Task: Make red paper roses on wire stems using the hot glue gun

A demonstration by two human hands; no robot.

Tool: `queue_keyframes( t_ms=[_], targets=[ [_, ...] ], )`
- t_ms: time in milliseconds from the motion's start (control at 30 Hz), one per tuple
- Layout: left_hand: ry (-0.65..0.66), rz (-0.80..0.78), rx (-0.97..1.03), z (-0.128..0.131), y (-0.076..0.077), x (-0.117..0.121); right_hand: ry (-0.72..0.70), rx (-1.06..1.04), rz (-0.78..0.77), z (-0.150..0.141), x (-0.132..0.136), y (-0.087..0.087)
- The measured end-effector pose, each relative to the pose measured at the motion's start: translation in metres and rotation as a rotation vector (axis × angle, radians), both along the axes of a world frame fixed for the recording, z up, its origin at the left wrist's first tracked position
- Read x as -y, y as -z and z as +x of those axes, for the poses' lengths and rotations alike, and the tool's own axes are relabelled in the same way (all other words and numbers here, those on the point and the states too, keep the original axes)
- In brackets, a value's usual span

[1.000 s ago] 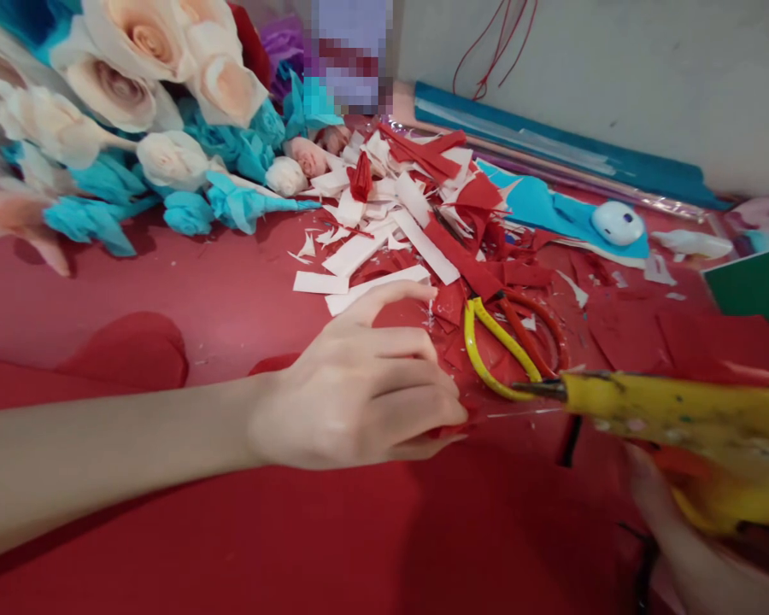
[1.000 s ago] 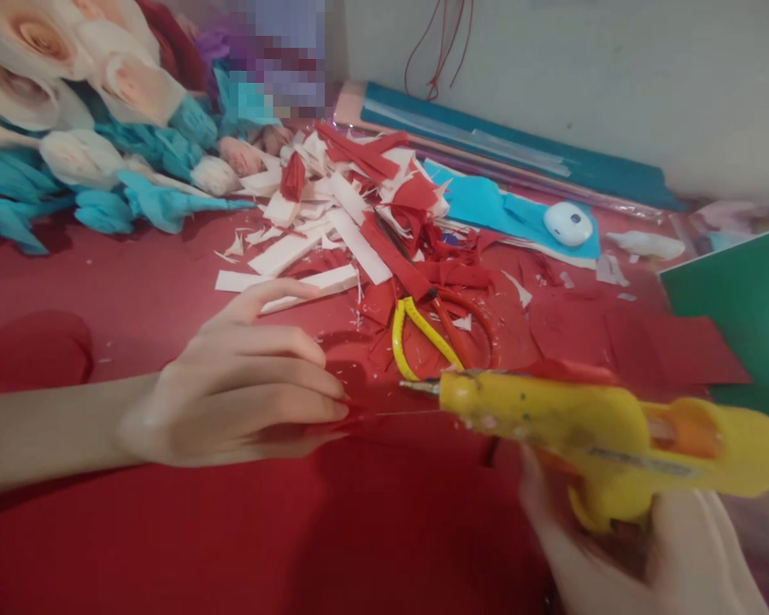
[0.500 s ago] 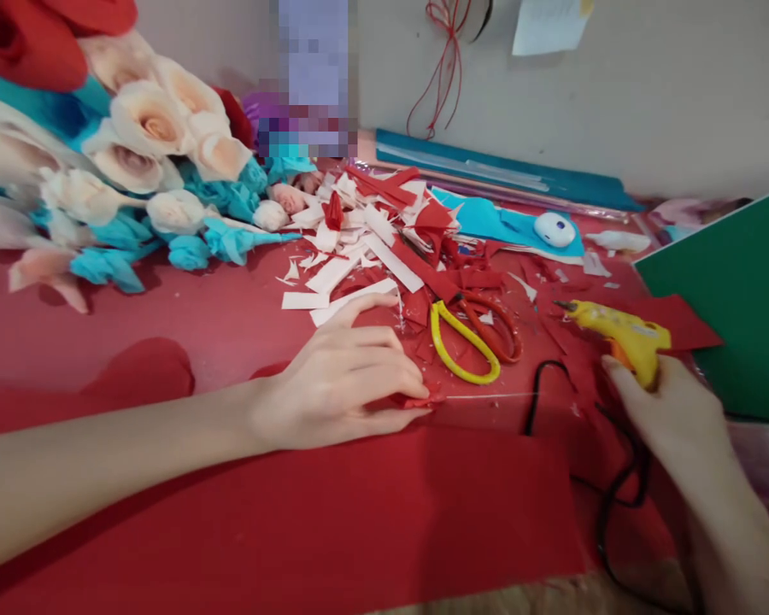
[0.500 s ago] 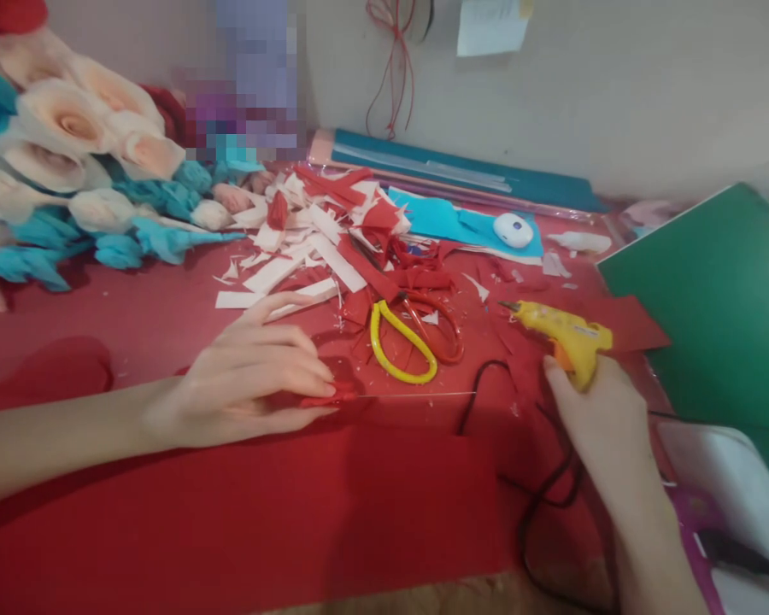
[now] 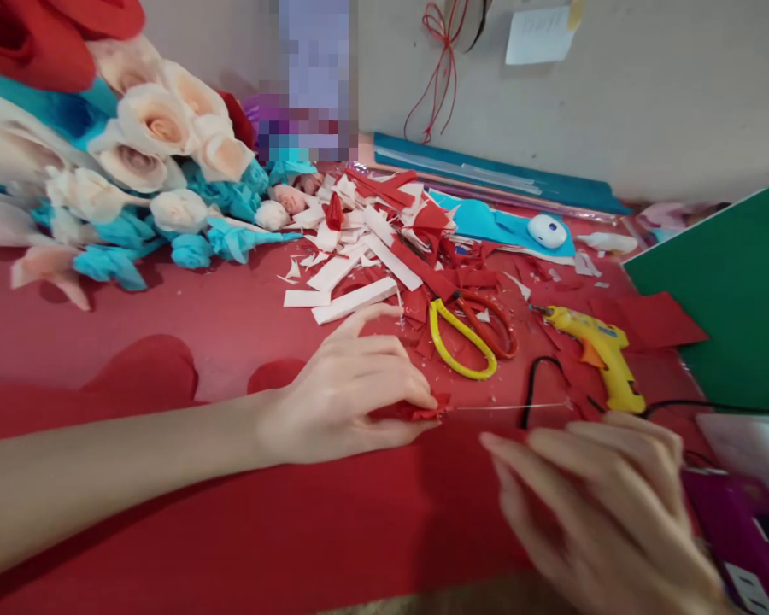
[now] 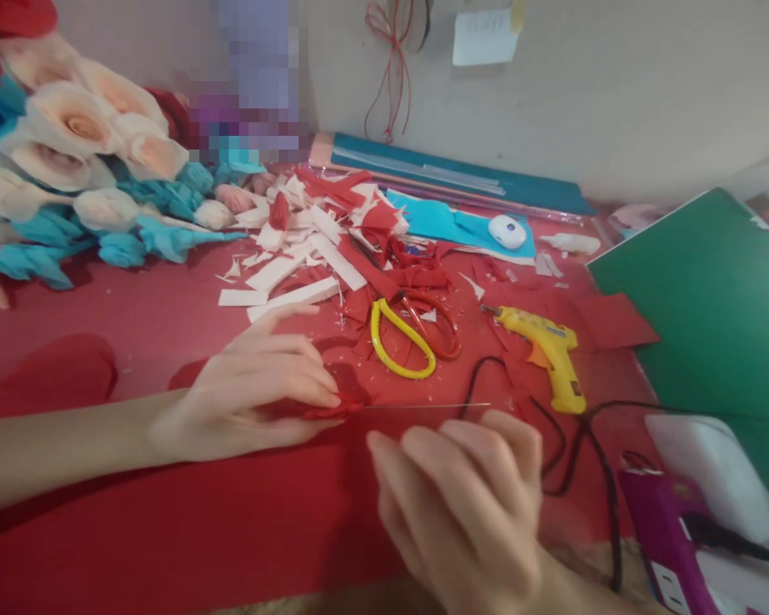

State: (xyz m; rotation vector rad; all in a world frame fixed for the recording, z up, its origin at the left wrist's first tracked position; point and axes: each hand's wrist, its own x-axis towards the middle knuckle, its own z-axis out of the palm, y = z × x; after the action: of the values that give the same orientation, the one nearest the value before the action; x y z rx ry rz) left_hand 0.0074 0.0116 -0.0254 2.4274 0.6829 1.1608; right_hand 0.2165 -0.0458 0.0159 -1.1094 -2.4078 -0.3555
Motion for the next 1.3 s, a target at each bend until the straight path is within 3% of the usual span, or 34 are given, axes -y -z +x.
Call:
queue_keyframes(
  t_ms=[100,267,867,1133,1300],
  targets=[
    [0.002,0.000,0.003,0.000,0.002,0.000,-0.071,-0.043,-0.014,-0.016,-0.002,0.009],
    [0.036,-0.067,-0.015,-0.001,0.005,0.000,-0.042,-0.083,-0.023,-0.021,-0.008,0.017],
    [0.082,0.069,-0.042,-0.002,0.010,-0.003,-0.039,-0.155,-0.177,-0.024,-0.014,0.016],
    [0.084,0.050,-0.058,-0.003,0.011,-0.002,0.045,-0.222,-0.219,-0.019,-0.018,0.005],
    [0.088,0.073,-0.052,-0.003,0.011,-0.002,0.062,-0.219,-0.464,-0.018,-0.023,0.006]
  ],
)
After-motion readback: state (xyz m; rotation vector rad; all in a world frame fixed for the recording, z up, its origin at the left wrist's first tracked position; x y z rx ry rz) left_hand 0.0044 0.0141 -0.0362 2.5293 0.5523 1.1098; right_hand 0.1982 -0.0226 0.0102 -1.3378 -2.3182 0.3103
